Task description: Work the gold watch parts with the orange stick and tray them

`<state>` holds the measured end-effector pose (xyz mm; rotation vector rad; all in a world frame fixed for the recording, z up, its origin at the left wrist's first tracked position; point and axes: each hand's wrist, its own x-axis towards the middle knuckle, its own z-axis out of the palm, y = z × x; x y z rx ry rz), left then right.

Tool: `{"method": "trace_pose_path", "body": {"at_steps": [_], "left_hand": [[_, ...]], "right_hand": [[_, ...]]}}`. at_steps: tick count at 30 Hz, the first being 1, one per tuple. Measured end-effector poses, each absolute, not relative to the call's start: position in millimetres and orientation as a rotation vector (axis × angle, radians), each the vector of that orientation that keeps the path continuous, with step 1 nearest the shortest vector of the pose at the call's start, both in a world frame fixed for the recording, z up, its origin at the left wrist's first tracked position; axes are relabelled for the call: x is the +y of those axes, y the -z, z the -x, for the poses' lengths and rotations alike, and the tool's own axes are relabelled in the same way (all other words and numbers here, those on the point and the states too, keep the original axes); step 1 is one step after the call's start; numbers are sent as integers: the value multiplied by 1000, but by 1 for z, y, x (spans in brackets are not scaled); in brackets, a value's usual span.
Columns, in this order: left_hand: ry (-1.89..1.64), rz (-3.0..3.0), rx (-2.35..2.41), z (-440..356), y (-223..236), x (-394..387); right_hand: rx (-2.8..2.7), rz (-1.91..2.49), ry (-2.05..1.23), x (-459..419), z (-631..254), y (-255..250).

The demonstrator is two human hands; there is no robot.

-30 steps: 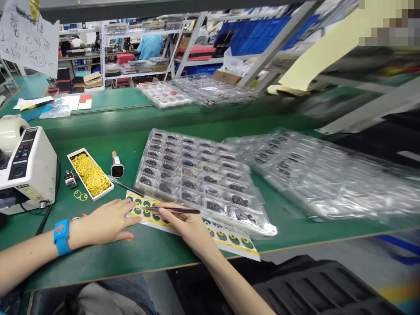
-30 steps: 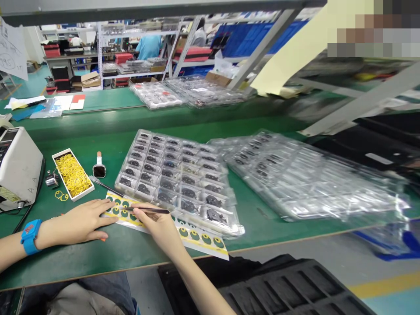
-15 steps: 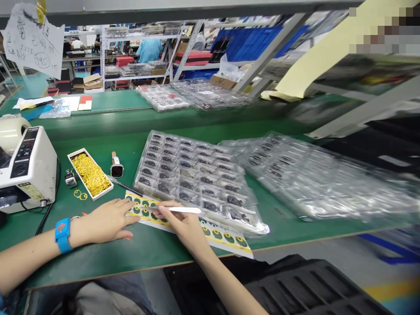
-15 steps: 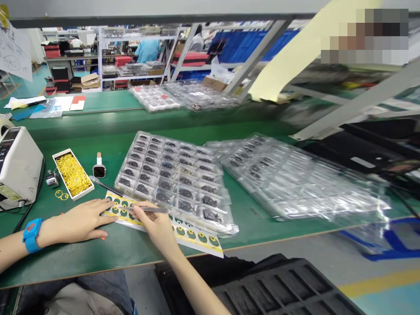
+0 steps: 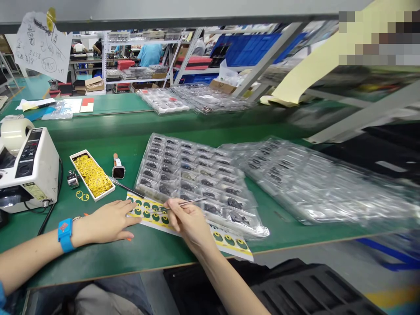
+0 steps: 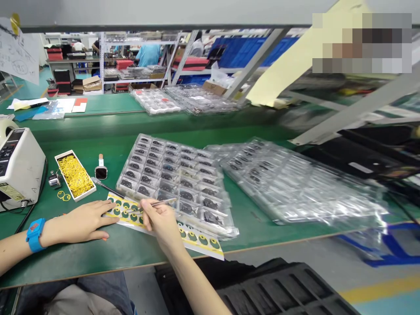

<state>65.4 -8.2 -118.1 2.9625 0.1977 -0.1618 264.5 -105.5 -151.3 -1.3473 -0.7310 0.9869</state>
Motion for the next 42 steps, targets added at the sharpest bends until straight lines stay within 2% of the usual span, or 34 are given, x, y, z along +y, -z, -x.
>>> {"method": "trace_pose_path", "body": {"at_steps": [5,19,25,37,42], "left_hand": [[190,-2950,188,-66,117,-7],[174,-2983,165,-65,118,-8],[145,-2983,157,-66,122,-6],[151,-2917,158,-67,121,-8],[129,-2856,200,-44,98,3]], "right_hand": [[-776,1386,-1108,-107,-266,154],[-951,1627,-885,-117,-269,165],[-935,1643,-908,-116,-269,163],[-596,1354,-1138,-113,-274,162],[-637,1260,-1147,-99,-266,146]]}}
